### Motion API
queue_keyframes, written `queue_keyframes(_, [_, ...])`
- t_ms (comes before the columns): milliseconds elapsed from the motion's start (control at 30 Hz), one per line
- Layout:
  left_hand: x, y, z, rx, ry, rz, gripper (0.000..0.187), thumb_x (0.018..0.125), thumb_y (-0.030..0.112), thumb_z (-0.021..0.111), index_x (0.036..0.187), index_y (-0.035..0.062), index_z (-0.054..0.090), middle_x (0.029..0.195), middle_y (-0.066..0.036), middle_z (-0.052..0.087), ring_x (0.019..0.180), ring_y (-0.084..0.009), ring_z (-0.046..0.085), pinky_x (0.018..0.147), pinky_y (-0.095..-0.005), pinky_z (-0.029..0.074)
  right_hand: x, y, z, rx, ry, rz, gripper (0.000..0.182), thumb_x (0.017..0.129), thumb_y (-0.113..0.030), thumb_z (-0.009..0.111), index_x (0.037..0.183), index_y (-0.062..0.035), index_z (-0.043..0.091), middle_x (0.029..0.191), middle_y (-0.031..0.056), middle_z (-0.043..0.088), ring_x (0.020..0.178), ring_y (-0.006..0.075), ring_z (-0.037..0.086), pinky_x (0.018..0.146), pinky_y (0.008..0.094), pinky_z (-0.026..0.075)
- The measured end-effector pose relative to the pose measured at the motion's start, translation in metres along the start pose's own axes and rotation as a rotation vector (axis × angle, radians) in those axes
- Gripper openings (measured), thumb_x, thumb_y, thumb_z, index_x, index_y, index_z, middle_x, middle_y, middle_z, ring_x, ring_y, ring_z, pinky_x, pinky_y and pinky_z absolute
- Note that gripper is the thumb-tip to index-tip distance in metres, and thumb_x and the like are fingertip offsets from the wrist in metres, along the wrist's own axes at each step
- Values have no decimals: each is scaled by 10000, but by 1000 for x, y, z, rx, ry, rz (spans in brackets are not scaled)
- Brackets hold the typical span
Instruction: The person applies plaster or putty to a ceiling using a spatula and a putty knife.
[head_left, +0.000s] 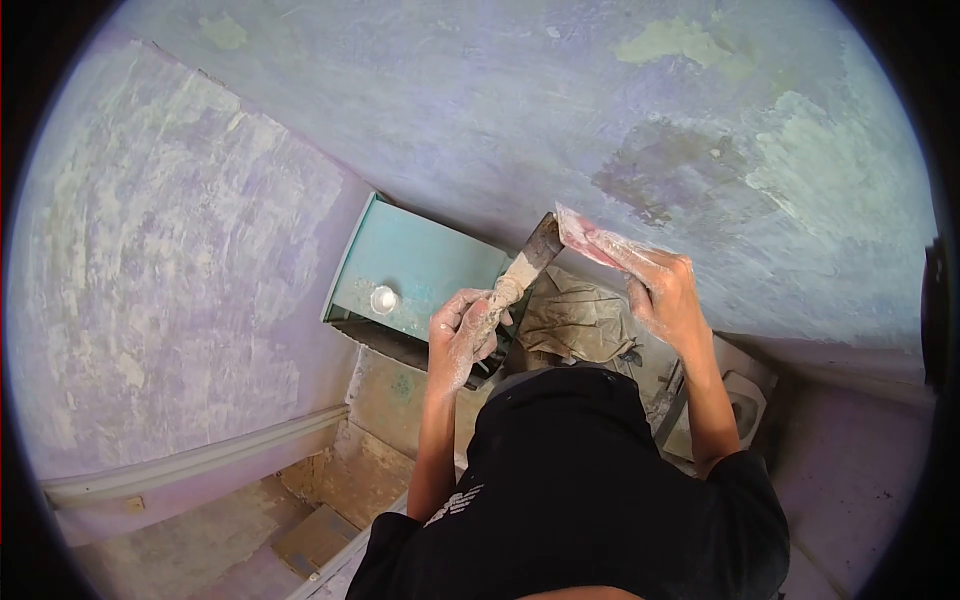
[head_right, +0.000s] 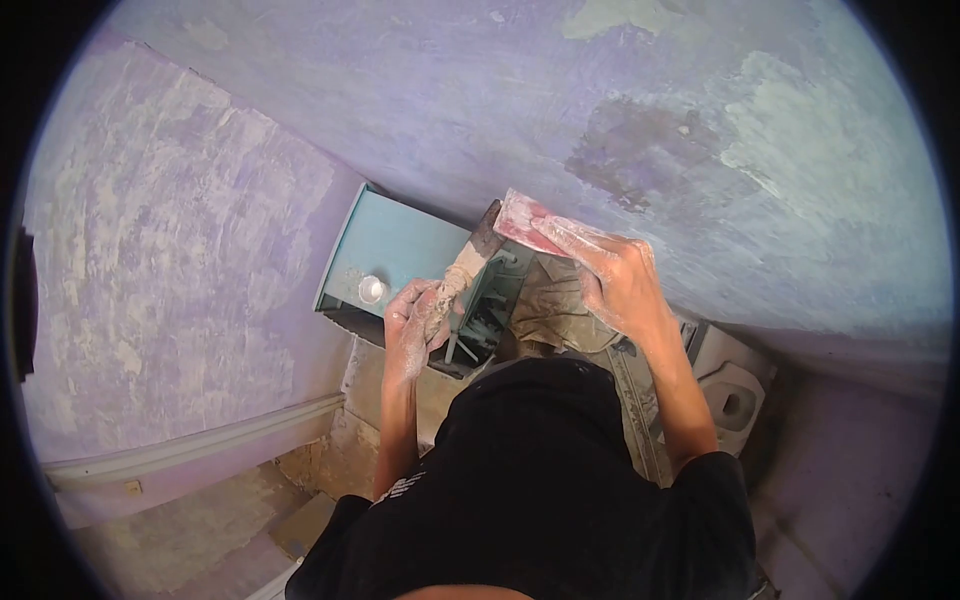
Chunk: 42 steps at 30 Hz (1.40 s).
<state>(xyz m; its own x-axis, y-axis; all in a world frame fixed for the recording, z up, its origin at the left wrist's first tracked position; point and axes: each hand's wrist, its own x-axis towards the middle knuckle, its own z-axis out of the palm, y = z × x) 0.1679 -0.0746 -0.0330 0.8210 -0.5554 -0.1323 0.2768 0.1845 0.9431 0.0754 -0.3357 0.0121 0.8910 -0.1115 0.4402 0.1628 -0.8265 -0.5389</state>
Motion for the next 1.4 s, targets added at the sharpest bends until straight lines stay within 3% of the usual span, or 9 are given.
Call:
queue_keyframes(233, [1, -8, -2, -47, -68, -5, 298, 975, 263, 552, 1051, -24, 580, 821, -102, 640, 446, -31, 382, 377, -186, 248, -14, 21, 28, -210, 142, -80, 658, 604, 118, 566, 1188, -171, 658, 1146, 102, 665, 933, 315, 678, 715, 370, 557])
queue_keyframes(333, [0, -12, 5, -51, -99, -16, 302, 970, 268, 558, 1063, -19, 575, 832, -111, 642, 444, -39, 395, 372, -188, 249, -33, 67, 52, -156, 168, 135, 606, 656, 118, 564, 1169, -187, 671, 1144, 102, 664, 915, 319, 679, 739, 371, 555])
queue_keyframes(500, [2, -13, 13, -8, -40, 51, 322, 957, 258, 584, 1123, -16, 559, 933, -113, 644, 574, -81, 516, 435, -190, 339, -65, 86, 47, 622, 277, 597, 354, 805, 21, 625, 1158, -3, 636, 1068, 132, 687, 842, 203, 688, 777, 331, 546])
queue_keyframes(533, [3, -15, 14, -4, -55, 41, 322, 957, 258, 584, 1123, -16, 559, 933, -113, 644, 574, -81, 516, 435, -190, 339, -66, 73, 37, 619, 291, 609, 354, 805, 21, 625, 1158, -3, 636, 1068, 132, 687, 842, 203, 688, 777, 331, 546])
queue_keyframes(600, [7, -17, 16, 178, -37, 165, 345, 941, 230, 612, 1172, -18, 553, 993, -92, 632, 704, -105, 561, 527, -199, 400, -68, 46, 16, 1303, 408, 662, 388, 800, -32, 672, 1158, 86, 579, 1044, 115, 669, 894, 158, 665, 806, 310, 545])
queue_keyframes(767, [18, -9, 35, 242, -150, 229, 359, 875, 148, 698, 1159, -38, 582, 1057, -78, 613, 935, -129, 585, 802, -235, 479, -84, 31, 5, 1674, 424, 591, 419, 779, 25, 598, 1181, 119, 529, 1081, 161, 645, 962, 194, 653, 867, 318, 539])
queue_keyframes(1167, [41, -65, 47, 197, -534, 135, 279, 827, 30, 716, 1084, -34, 627, 1170, -108, 588, 1086, -171, 563, 944, -284, 442, -140, 40, -20, 1798, 357, 589, 360, 764, 15, 555, 1107, 125, 568, 1030, 177, 663, 888, 206, 671, 854, 323, 537])
queue_keyframes(1300, [34, -103, 25, 296, -256, 82, 318, 849, 79, 707, 1137, -12, 608, 1145, -95, 609, 1031, -158, 580, 863, -277, 460, -155, 72, 2, 1842, 640, 719, 398, 823, 11, 553, 1207, 100, 503, 1118, 173, 632, 959, 235, 664, 889, 377, 546])
queue_keyframes(1400, [23, -129, 8, 328, 9, 26, 357, 883, 147, 681, 1200, 19, 577, 1118, -55, 624, 895, -138, 606, 689, -239, 458, -167, 120, 39, 1458, 618, 932, 270, 862, -65, 600, 1122, 5, 582, 993, 90, 682, 812, 152, 691, 662, 277, 596])
